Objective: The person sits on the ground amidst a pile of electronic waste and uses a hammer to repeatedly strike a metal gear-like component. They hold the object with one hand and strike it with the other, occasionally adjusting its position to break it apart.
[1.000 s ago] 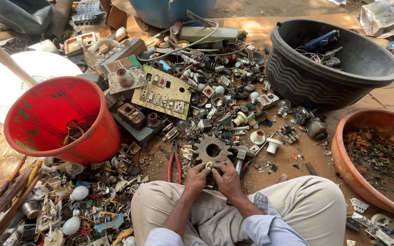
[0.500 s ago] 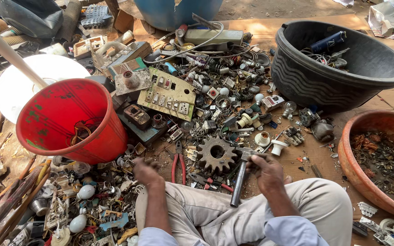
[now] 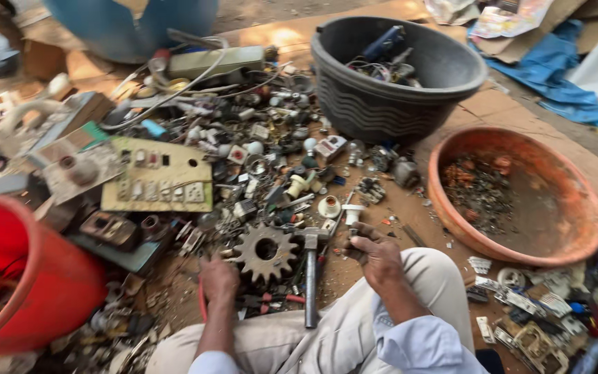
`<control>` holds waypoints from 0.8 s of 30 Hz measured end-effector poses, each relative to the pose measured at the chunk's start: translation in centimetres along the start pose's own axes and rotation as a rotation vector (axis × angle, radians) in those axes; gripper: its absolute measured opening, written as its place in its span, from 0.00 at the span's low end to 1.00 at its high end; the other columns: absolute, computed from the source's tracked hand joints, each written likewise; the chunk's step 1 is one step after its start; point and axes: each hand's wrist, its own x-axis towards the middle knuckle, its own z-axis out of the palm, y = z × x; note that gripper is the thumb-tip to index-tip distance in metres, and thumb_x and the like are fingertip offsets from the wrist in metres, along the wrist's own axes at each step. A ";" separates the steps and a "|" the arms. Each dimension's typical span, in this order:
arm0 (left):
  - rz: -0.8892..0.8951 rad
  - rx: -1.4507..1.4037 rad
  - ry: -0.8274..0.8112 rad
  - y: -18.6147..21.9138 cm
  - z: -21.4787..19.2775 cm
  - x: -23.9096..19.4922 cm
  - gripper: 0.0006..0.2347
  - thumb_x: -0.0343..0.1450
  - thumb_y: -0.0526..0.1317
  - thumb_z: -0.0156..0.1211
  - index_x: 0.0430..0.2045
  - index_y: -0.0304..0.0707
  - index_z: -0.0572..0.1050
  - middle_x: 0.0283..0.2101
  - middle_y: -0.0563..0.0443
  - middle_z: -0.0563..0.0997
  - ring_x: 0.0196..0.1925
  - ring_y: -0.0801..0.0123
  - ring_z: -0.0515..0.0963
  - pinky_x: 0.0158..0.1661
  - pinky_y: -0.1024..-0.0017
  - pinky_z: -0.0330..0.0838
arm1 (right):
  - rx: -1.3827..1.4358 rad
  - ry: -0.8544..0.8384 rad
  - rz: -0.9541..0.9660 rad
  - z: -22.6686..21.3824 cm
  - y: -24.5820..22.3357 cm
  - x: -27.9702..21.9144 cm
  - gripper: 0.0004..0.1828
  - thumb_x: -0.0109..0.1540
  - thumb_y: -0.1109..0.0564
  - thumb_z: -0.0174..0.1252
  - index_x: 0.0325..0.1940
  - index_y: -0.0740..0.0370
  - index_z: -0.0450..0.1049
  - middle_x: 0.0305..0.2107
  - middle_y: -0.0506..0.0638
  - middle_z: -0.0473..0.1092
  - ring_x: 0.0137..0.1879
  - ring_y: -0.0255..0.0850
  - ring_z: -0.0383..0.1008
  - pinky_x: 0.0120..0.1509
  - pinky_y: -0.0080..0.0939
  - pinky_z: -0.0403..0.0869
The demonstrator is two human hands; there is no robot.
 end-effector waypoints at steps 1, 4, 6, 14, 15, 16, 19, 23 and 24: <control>-0.014 0.012 -0.020 -0.1 0.0 -0.1 0.15 0.65 0.37 0.60 0.44 0.30 0.79 0.53 0.28 0.74 0.50 0.41 0.79 0.52 0.54 0.76 | 0.010 -0.004 -0.002 0.2 0.0 0.1 0.16 0.58 0.70 0.58 0.50 0.70 0.75 0.34 0.56 0.77 0.35 0.46 0.79 0.42 0.50 0.81; -0.046 -0.037 -0.016 0.0 -0.8 -0.6 0.17 0.61 0.40 0.65 0.41 0.32 0.81 0.50 0.28 0.76 0.49 0.41 0.79 0.52 0.53 0.76 | 0.027 -0.016 0.007 0.6 -0.3 0.5 0.15 0.58 0.69 0.59 0.50 0.70 0.75 0.34 0.56 0.77 0.35 0.46 0.80 0.42 0.49 0.82; -0.050 -0.089 0.024 0.3 -2.2 -1.3 0.16 0.61 0.39 0.67 0.40 0.30 0.81 0.46 0.30 0.78 0.46 0.43 0.80 0.50 0.53 0.76 | 0.030 -0.002 0.015 0.2 -1.1 0.7 0.14 0.59 0.69 0.59 0.49 0.70 0.74 0.34 0.57 0.77 0.34 0.48 0.80 0.42 0.48 0.82; -0.365 -0.765 -0.132 1.6 -5.6 -2.7 0.13 0.71 0.37 0.67 0.47 0.30 0.80 0.40 0.39 0.83 0.33 0.62 0.78 0.35 0.62 0.73 | 0.401 0.240 -0.317 -6.4 -12.7 6.2 0.04 0.63 0.58 0.56 0.39 0.60 0.73 0.28 0.51 0.72 0.30 0.42 0.75 0.38 0.43 0.75; -0.345 -0.773 -0.117 1.0 -4.9 -2.9 0.15 0.71 0.39 0.68 0.49 0.32 0.81 0.40 0.42 0.84 0.34 0.65 0.78 0.37 0.67 0.71 | 0.517 0.270 -0.387 -7.2 -13.8 6.1 0.06 0.63 0.56 0.56 0.42 0.59 0.73 0.29 0.51 0.73 0.31 0.42 0.75 0.40 0.42 0.73; -0.325 -1.004 -0.153 0.9 -4.1 -2.5 0.16 0.70 0.39 0.68 0.49 0.31 0.80 0.41 0.45 0.84 0.37 0.66 0.79 0.38 0.68 0.73 | 0.286 0.282 -0.307 -6.8 -13.4 6.5 0.09 0.63 0.54 0.57 0.44 0.58 0.73 0.30 0.51 0.74 0.32 0.42 0.75 0.43 0.42 0.70; -0.268 -1.107 -0.189 -0.4 -2.7 -2.2 0.16 0.72 0.40 0.63 0.51 0.31 0.82 0.39 0.39 0.82 0.38 0.61 0.76 0.38 0.67 0.71 | -0.604 0.176 0.021 -3.9 -5.3 5.1 0.16 0.62 0.47 0.58 0.51 0.55 0.74 0.33 0.52 0.77 0.35 0.43 0.76 0.51 0.39 0.62; -0.082 -0.969 -0.101 -0.2 -3.7 -3.1 0.15 0.70 0.38 0.61 0.49 0.31 0.81 0.41 0.46 0.87 0.41 0.67 0.82 0.44 0.72 0.75 | -1.242 -0.062 0.149 1.2 9.8 1.1 0.26 0.58 0.45 0.64 0.58 0.55 0.72 0.39 0.54 0.79 0.41 0.43 0.78 0.56 0.42 0.65; -0.042 -0.951 -0.079 0.4 -4.3 -3.3 0.15 0.70 0.37 0.62 0.48 0.31 0.81 0.41 0.46 0.87 0.41 0.67 0.82 0.44 0.72 0.75 | -1.250 -0.048 0.115 1.5 12.1 0.6 0.31 0.54 0.49 0.68 0.58 0.59 0.69 0.41 0.56 0.77 0.44 0.44 0.78 0.53 0.47 0.76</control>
